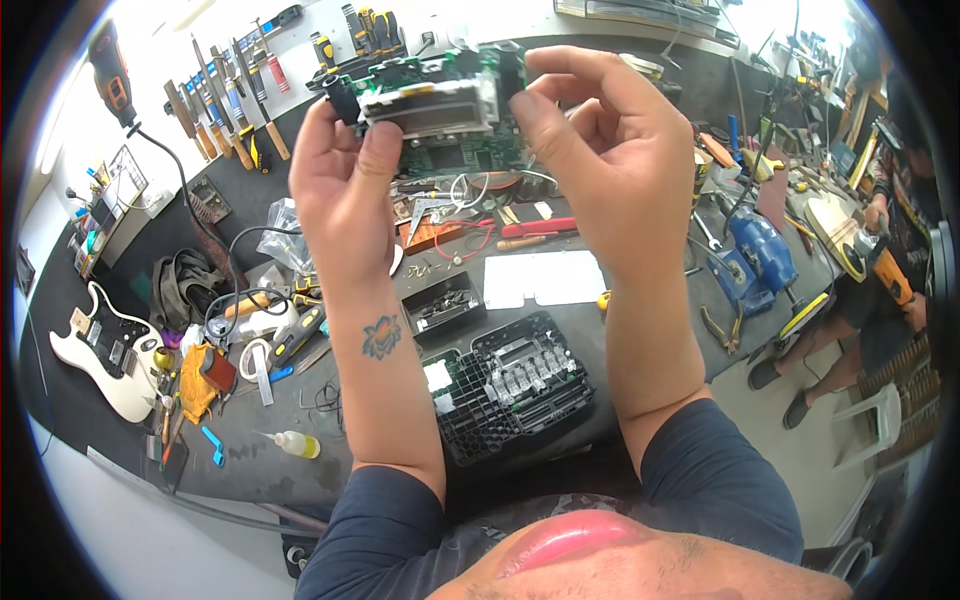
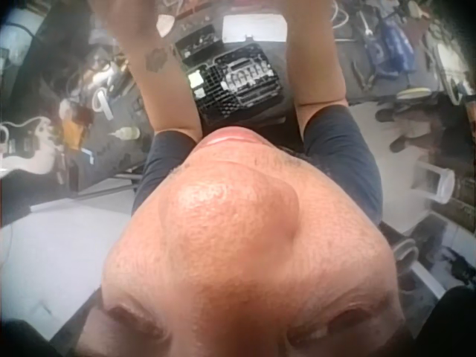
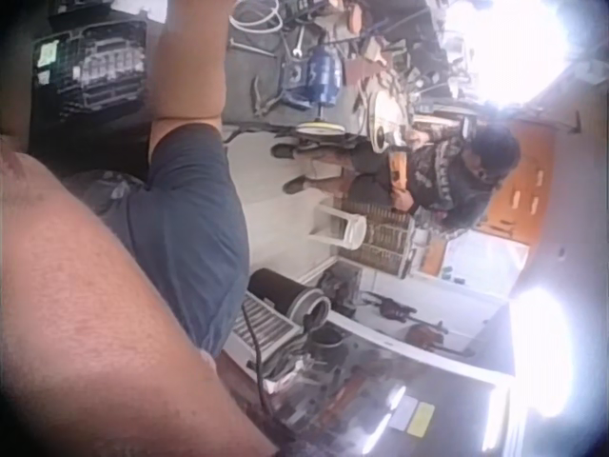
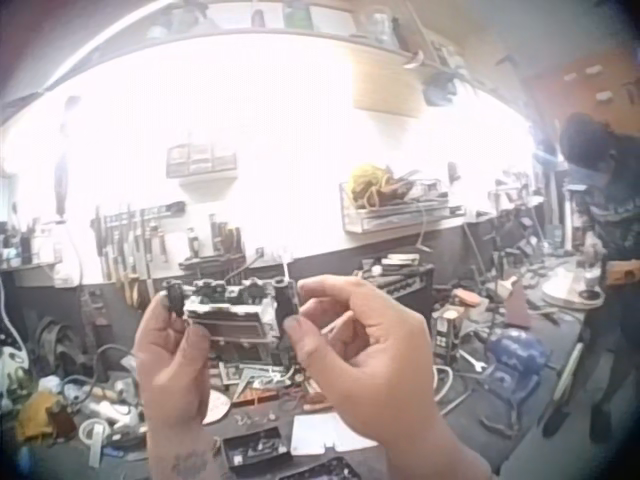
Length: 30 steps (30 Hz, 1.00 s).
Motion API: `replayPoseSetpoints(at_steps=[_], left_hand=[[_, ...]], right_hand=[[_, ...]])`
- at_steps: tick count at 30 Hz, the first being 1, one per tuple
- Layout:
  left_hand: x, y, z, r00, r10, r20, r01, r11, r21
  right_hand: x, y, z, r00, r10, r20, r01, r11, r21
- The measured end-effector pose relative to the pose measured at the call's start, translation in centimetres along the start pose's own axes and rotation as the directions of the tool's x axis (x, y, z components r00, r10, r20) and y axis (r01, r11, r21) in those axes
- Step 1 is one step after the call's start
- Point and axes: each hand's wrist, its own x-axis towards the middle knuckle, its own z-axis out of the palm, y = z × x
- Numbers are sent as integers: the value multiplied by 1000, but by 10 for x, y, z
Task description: The person handles a circuit board assembly with both hands, turning it over to view different components and connectors, then places it into a black plastic housing.
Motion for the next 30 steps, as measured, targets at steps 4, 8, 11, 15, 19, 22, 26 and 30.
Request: replayPoseSetpoints(at_steps=[4, 8, 11, 15, 19, 22, 26, 30], left_hand=[[-9, 19, 26, 974, 224, -24, -202, 915, 349], [-16, 26, 28, 935, 355, 4, -315, 826, 467], [-17, 31, 30, 922, 383, 49, -352, 780, 518], [-18, 32, 33, 916, 390, 93, -379, 767, 517], [-18, 31, 30, 914, 391, 109, -387, 758, 525], [-18, 28, 29, 918, 394, 46, -367, 797, 480], [-17, 26, 27, 919, 394, 28, -358, 801, 480], [-17, 25, 27, 916, 398, 47, -373, 803, 465]], right_hand=[[4, 24, 0, 999, -10, -35, 15, 991, 137], [5, 24, 2, 999, -47, -10, 48, 976, 210], [4, 23, 1, 999, -53, -2, 52, 983, 178], [3, 23, 3, 998, -58, -9, 59, 983, 176], [2, 17, -4, 996, -46, 78, 38, 994, 100], [2, 18, -2, 994, -41, 97, 32, 995, 91], [3, 23, 2, 997, -74, 6, 71, 977, 202], [3, 22, 3, 996, -89, -8, 89, 972, 218]])
